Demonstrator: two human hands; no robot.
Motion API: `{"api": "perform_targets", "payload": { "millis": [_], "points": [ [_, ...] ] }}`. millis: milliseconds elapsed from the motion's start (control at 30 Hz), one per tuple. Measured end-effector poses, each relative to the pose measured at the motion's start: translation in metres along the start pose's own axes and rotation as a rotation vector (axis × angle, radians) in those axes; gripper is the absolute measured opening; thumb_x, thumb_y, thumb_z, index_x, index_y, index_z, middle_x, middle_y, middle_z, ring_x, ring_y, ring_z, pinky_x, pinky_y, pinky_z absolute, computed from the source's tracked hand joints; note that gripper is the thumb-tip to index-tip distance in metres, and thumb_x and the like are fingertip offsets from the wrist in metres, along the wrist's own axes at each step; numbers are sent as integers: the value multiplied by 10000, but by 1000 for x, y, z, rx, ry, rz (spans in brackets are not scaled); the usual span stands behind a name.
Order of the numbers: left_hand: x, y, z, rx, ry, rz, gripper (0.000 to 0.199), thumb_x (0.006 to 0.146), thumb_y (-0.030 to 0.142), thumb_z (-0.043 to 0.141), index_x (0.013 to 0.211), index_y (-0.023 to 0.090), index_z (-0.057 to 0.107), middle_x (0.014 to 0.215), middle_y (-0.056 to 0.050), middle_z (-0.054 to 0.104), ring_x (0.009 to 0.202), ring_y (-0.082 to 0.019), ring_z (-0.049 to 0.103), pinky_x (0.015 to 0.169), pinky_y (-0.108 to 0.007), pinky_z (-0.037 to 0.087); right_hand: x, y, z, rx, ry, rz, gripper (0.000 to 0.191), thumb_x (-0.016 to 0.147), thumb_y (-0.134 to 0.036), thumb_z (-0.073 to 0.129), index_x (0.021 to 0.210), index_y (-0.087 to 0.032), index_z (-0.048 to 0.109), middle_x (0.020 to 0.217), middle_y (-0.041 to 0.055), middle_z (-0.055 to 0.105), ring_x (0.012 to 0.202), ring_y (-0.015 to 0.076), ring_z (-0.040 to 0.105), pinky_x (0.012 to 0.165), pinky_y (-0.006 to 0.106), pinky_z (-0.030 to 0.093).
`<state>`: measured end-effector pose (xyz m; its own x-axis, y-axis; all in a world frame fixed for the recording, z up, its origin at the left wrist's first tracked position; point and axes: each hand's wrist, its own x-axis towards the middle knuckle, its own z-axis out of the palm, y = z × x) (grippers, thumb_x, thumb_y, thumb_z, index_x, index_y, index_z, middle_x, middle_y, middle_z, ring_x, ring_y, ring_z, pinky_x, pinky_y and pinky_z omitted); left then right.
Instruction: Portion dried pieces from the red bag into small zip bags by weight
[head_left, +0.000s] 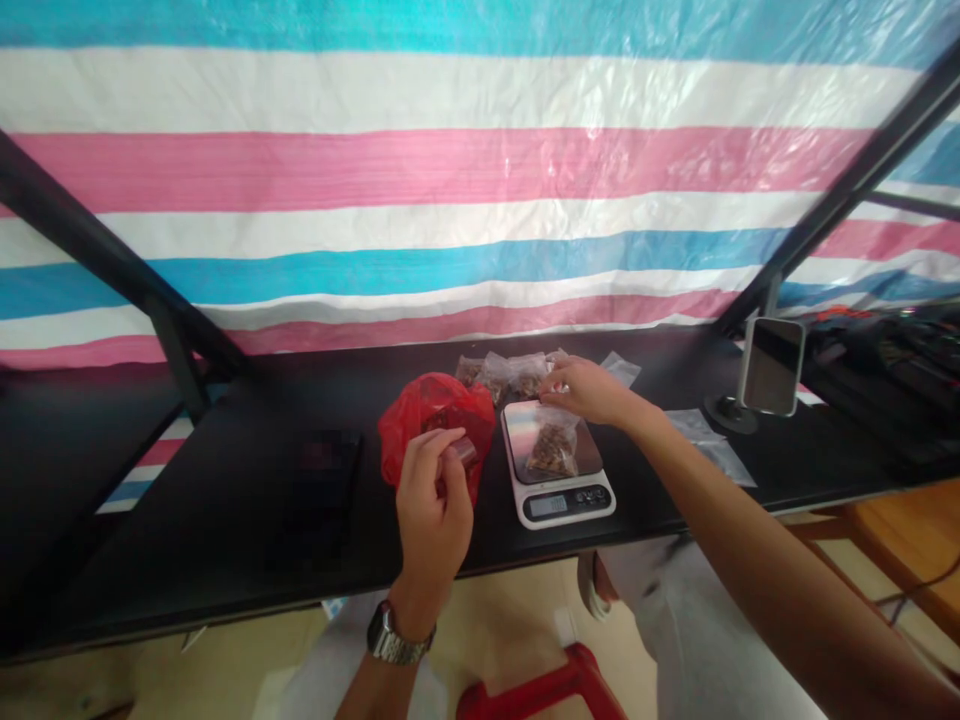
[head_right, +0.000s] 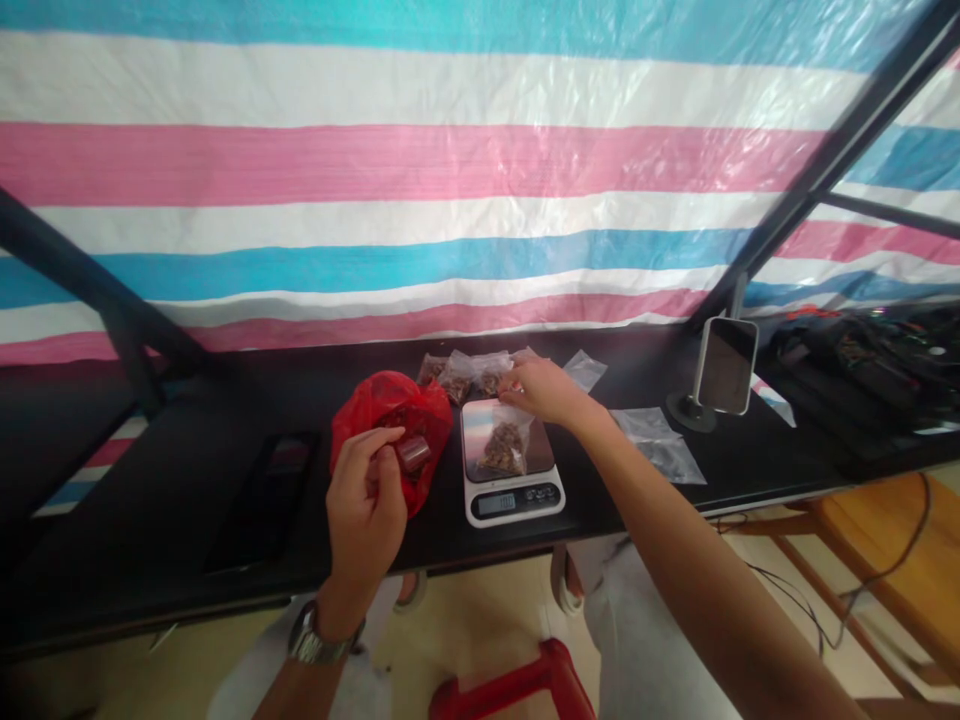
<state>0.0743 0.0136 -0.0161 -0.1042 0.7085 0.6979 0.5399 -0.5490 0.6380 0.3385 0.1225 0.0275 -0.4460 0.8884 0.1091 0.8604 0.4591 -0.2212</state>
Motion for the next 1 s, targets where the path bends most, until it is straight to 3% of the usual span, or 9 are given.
{"api": "perform_targets", "payload": {
  "millis": [233,467,733,867,1000],
  "points": [
    [-1,-1,0,1,15,7,217,1060,125,504,1112,197,701,1068,-60,714,1046,-181,686,930,-321,560,-14,6,-4,196,111,2,166,958,-255,704,894,-200,846,923,88,764,879,240,692,840,336,484],
    [-3,-3,3,5,4,14,225,1059,120,496,1120,196,700,1072,-61,712,1049,-181,685,938,-320,558,-16,7,-15,269,-65,5,181,922,-196,682,828,-191,837,894,83,792,823,233,708,793,329,480],
    [-4,4,8,17,-9,29,224,1064,126,490,1113,199,696,1066,-63,711,1026,-176,696,918,-304,574,-13,13,-12,364,-188,-44,246,952,-313,658,825,-186,825,866,74,785,783,218,666,747,327,472],
    [-20,24,18,91,-139,57,163,1053,217,582,1171,228,694,1122,-64,703,933,-164,730,778,-260,591,-14,15,-11,398,-228,-90,276,962,-342,633,846,-178,820,877,81,781,773,208,643,721,321,457],
    [-36,37,34,215,-301,98,296,982,326,727,1266,255,683,1154,-61,705,942,-192,751,629,-236,575,-15,14,-11,423,-243,-93,363,987,-437,618,844,-169,816,850,78,765,755,198,618,713,322,445]
  ]
}}
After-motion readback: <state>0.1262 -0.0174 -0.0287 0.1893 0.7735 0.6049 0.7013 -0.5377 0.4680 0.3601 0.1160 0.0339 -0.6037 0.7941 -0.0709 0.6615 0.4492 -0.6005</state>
